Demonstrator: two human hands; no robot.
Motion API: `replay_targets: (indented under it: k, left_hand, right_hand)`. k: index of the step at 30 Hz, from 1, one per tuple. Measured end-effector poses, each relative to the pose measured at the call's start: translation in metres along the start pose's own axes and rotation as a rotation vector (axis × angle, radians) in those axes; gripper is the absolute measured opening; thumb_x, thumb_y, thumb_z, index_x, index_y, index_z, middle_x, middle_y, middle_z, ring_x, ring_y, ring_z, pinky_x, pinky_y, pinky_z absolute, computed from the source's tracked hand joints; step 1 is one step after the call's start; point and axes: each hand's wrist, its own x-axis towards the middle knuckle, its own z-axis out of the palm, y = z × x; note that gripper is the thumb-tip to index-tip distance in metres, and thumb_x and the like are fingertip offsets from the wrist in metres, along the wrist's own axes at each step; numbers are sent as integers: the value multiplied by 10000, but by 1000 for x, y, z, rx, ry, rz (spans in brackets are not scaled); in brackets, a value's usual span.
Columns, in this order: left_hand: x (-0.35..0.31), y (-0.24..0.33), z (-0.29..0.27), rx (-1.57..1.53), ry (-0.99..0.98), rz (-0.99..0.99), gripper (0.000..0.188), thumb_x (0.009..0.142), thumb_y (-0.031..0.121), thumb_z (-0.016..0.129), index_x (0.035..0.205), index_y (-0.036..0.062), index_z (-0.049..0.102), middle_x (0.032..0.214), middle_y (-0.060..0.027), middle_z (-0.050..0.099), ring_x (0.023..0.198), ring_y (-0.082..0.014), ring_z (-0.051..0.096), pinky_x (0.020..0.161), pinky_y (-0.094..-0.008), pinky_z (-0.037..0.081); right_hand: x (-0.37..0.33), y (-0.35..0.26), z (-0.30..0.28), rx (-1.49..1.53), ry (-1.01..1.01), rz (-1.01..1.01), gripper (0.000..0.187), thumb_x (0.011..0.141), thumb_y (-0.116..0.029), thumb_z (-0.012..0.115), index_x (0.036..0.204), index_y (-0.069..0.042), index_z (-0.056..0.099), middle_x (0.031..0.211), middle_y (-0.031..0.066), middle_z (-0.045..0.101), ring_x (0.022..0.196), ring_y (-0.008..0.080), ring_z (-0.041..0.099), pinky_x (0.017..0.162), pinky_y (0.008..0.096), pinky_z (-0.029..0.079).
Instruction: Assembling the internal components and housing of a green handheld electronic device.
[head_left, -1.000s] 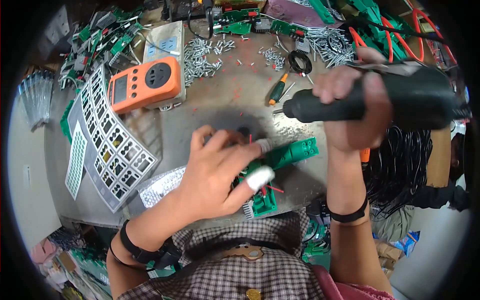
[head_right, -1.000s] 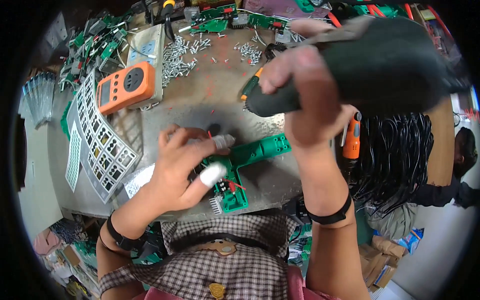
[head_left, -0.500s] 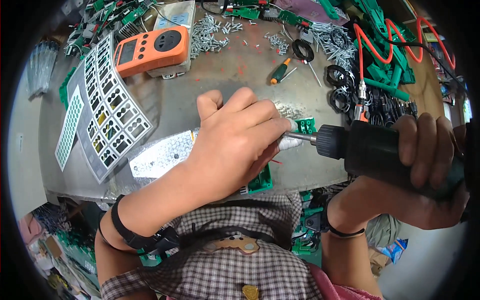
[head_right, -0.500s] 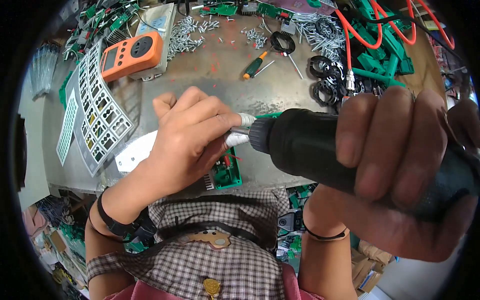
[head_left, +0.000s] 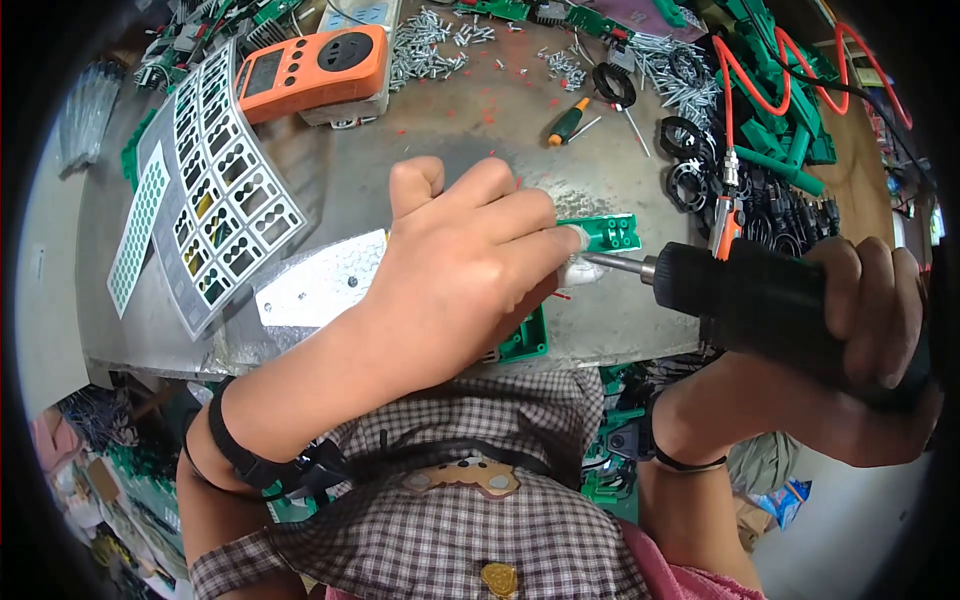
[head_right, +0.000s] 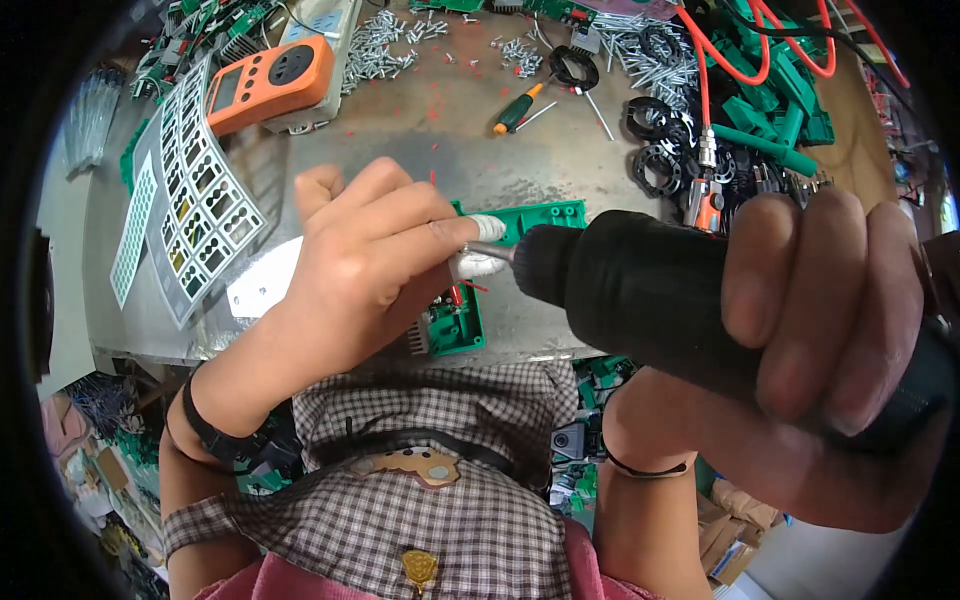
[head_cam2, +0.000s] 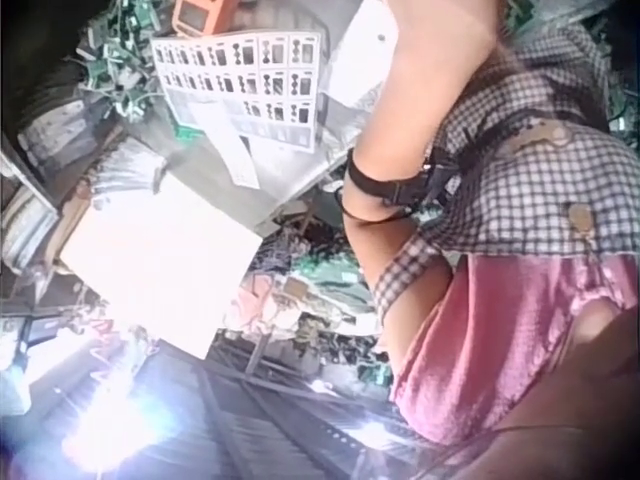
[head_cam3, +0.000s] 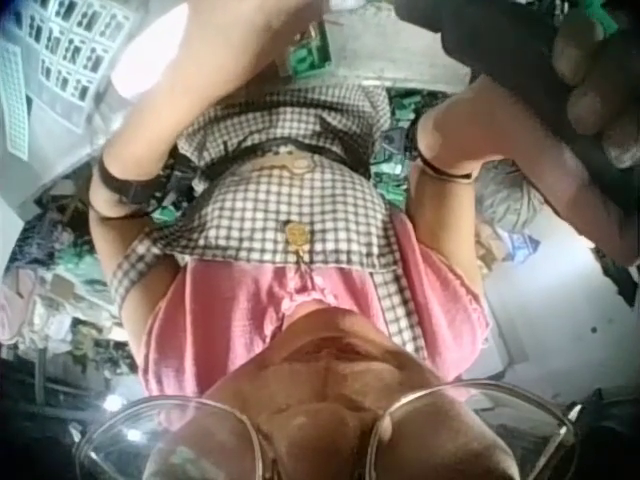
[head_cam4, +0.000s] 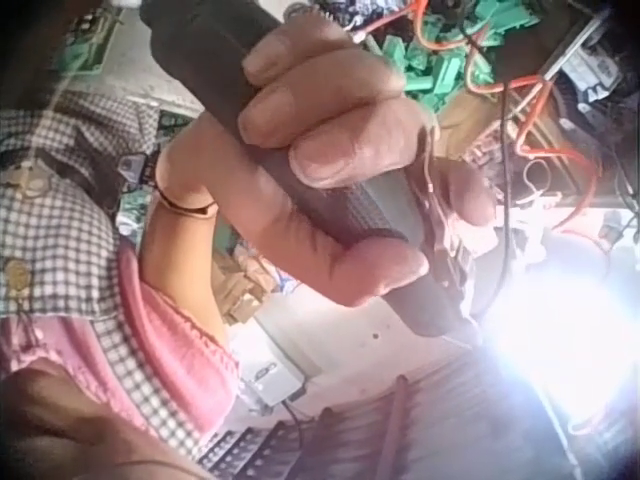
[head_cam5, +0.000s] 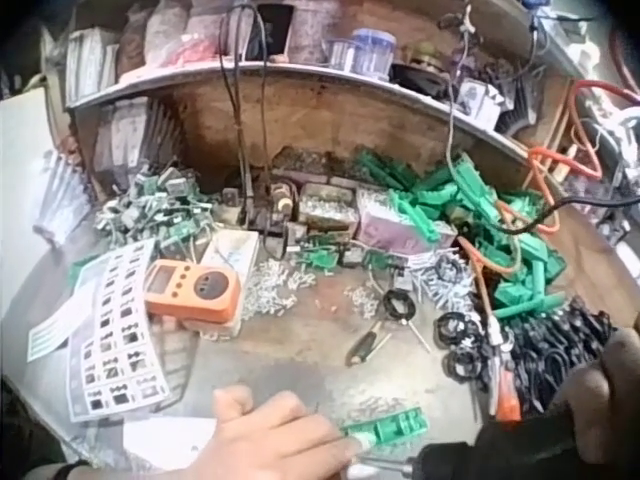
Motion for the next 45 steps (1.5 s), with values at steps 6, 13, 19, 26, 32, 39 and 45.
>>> replay_targets:
  k: [6, 13, 19, 26, 32, 39, 45]
  left_hand:
    - [0, 2, 1, -39, -1, -4, 373, 604, 14, 779, 958, 115, 715, 798, 48, 609, 788, -176, 555, 731, -383, 243]
    - [-1, 1, -15, -113, -7, -104, 549, 615, 89, 815, 1146, 101, 677, 987, -46, 595, 898, -257, 547, 786, -378, 340]
    - [-7, -16, -10, -2, -310, 45, 212, 769, 122, 754, 977, 89, 738, 988, -36, 602, 931, -260, 550, 854, -380, 398]
    - [-19, -51, 14, -315, -187, 7, 270, 806, 81, 717, 1073, 118, 719, 947, -21, 674, 912, -221, 566, 815, -356, 383]
    - [-25, -51, 19, -194, -156, 14, 420, 744, 53, 712, 1146, 134, 627, 847, -15, 628, 951, -240, 544, 788, -379, 364]
    - [-23, -48, 18, -185, -198, -33, 388, 730, 86, 725, 1099, 143, 618, 821, -15, 619, 966, -232, 543, 819, -385, 364]
    - [-22, -42, 15, -147, -242, -43, 359, 757, 127, 737, 1100, 155, 637, 824, -13, 638, 966, -226, 549, 847, -388, 364]
  right_hand:
    - [-5, -9, -3, -1, 14, -19, 213, 754, -268, 626, 813, -114, 490, 681, -52, 464, 600, 53, 436, 605, 247, 363]
    - [4, -20, -22, -24, 18, -23, 200, 742, -261, 626, 764, -129, 476, 677, -55, 466, 599, 50, 434, 607, 245, 365]
    - [2, -28, -25, -58, -133, -19, 238, 702, -254, 609, 639, -191, 388, 666, -69, 473, 557, 52, 413, 568, 225, 361]
    - [-34, 37, -2, -131, -271, 97, 509, 806, -436, 606, 1113, -32, 563, 710, 11, 522, 546, 108, 453, 555, 285, 392]
    - [-37, 56, -5, -253, -377, 231, 490, 845, -437, 579, 1181, -82, 552, 727, 29, 516, 565, 134, 479, 576, 317, 406]
    - [-31, 75, 7, -249, -553, 351, 351, 865, -422, 591, 1059, -139, 518, 769, 22, 522, 621, 144, 502, 621, 328, 421]
    - [-51, 80, 11, -293, -406, 240, 372, 897, -417, 573, 1101, -111, 517, 723, 36, 529, 595, 163, 491, 619, 350, 421]
